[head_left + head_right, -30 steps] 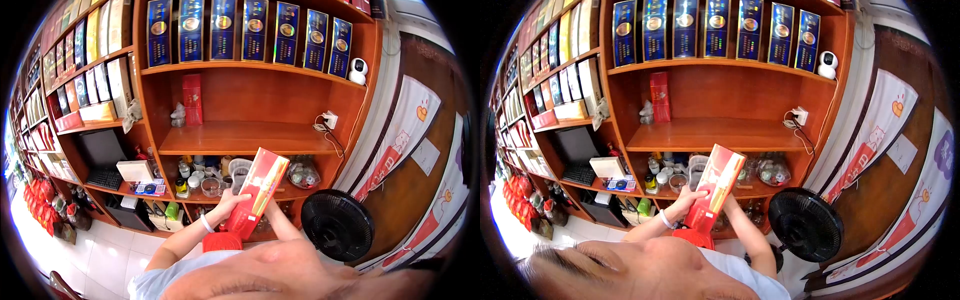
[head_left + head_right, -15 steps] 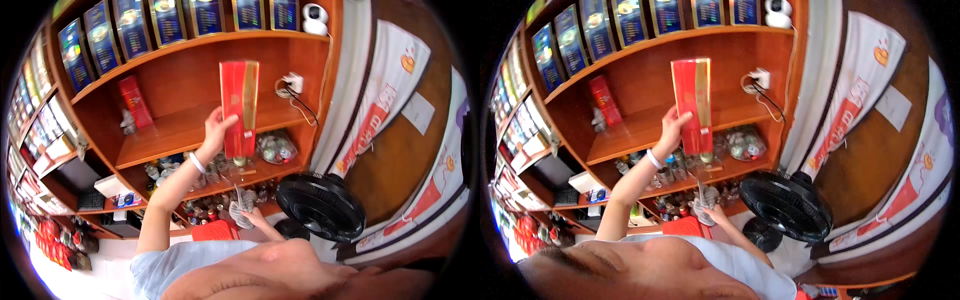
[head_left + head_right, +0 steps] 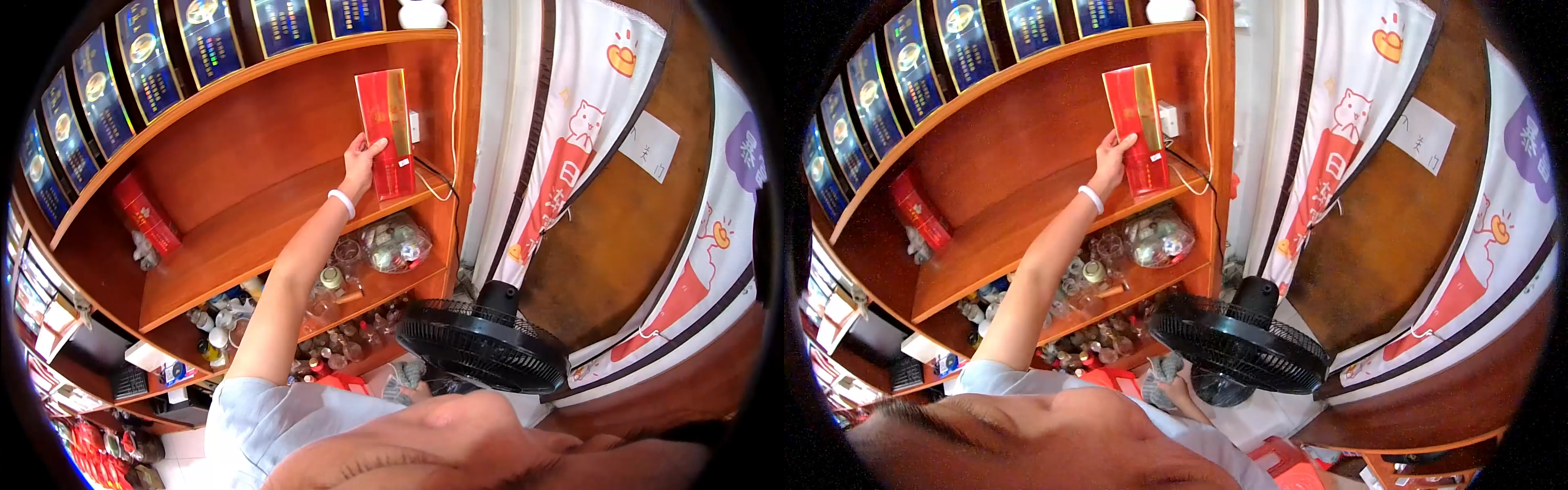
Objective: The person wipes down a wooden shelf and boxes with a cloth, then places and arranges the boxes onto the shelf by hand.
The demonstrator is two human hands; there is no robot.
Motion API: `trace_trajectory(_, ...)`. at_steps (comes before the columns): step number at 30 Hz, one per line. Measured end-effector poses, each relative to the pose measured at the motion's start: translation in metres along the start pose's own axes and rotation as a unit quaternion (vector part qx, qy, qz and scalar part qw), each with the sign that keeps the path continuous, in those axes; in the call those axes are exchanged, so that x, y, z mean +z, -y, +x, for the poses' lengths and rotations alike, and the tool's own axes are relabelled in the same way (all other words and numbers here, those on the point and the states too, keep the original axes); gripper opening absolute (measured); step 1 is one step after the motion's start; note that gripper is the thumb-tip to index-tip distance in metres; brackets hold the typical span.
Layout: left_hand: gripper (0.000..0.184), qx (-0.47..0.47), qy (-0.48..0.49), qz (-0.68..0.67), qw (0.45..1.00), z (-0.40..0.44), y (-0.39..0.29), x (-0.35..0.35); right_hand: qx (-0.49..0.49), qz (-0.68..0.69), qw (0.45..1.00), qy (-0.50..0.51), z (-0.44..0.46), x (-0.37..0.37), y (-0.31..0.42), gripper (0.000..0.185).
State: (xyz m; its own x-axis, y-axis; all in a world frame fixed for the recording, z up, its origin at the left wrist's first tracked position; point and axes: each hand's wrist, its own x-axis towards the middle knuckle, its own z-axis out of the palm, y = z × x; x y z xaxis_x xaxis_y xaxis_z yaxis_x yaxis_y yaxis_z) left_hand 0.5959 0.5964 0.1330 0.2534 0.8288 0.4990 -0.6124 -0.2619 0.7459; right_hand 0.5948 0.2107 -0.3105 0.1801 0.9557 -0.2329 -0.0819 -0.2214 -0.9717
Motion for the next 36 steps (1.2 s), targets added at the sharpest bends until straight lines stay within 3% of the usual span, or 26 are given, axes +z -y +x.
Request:
trace_trajectory(6,0.024,0.025,0.005,0.015,1.0,0.019,0.022,0.009,-0.007,0.043,0.998,-0.05,0.013,-0.007,-0.053,0.031)
trace_trajectory(8,0.024,0.023,0.006,0.021,0.999,0.02,0.021,0.007,0.05,0.021,0.998,-0.032,0.017,-0.008,-0.061,0.037)
trace_trajectory(14,0.025,0.034,0.03,0.077,0.996,0.021,0.017,-0.005,-0.1,-0.158,0.964,-0.187,0.019,-0.009,-0.06,0.045)
trace_trajectory(16,0.026,0.044,0.019,0.075,0.996,0.017,0.012,-0.005,-0.007,-0.093,0.994,-0.057,0.025,-0.015,-0.07,0.051)
trace_trajectory(20,0.027,0.048,0.018,0.088,0.995,0.015,0.009,-0.009,-0.099,-0.168,0.976,-0.097,0.026,-0.018,-0.055,0.046)
trace_trajectory(22,0.027,0.043,0.028,0.094,0.994,0.018,0.011,-0.013,-0.065,-0.057,0.996,-0.001,0.025,-0.023,-0.027,0.041)
trace_trajectory(23,0.028,0.047,0.023,0.092,0.994,0.013,0.007,-0.008,-0.107,-0.088,0.989,-0.051,0.029,-0.02,-0.039,0.035)
trace_trajectory(24,0.03,0.052,0.032,0.094,0.994,0.018,0.012,-0.014,-0.114,-0.089,0.988,-0.048,0.034,-0.017,-0.062,0.035)
trace_trajectory(25,0.033,0.038,0.028,0.109,0.993,0.013,0.005,-0.01,-0.014,-0.067,0.997,-0.017,0.041,-0.015,-0.09,0.039)
trace_trajectory(27,0.041,0.026,0.034,0.129,0.991,0.008,0.0,-0.009,-0.024,-0.08,0.996,-0.013,0.044,-0.013,-0.071,0.044)
trace_trajectory(28,0.056,0.009,0.044,0.147,0.988,0.01,0.001,-0.018,-0.029,-0.088,0.996,-0.011,0.045,-0.014,-0.06,0.046)
trace_trajectory(30,0.073,0.031,-0.045,0.195,0.979,0.004,0.01,-0.03,-0.03,-0.096,0.995,-0.001,0.043,-0.013,-0.041,0.051)
trace_trajectory(31,0.084,0.012,-0.046,0.274,0.96,-0.006,0.005,-0.037,-0.031,-0.1,0.995,0.001,0.042,-0.01,-0.032,0.053)
trace_trajectory(34,0.062,0.05,-0.062,0.374,0.924,-0.063,-0.011,-0.045,-0.033,-0.113,0.993,0.016,0.038,-0.006,-0.016,0.061)
trace_trajectory(36,0.047,0.039,-0.035,0.339,0.939,-0.117,-0.023,-0.052,-0.034,-0.122,0.992,0.019,0.033,-0.005,-0.012,0.066)
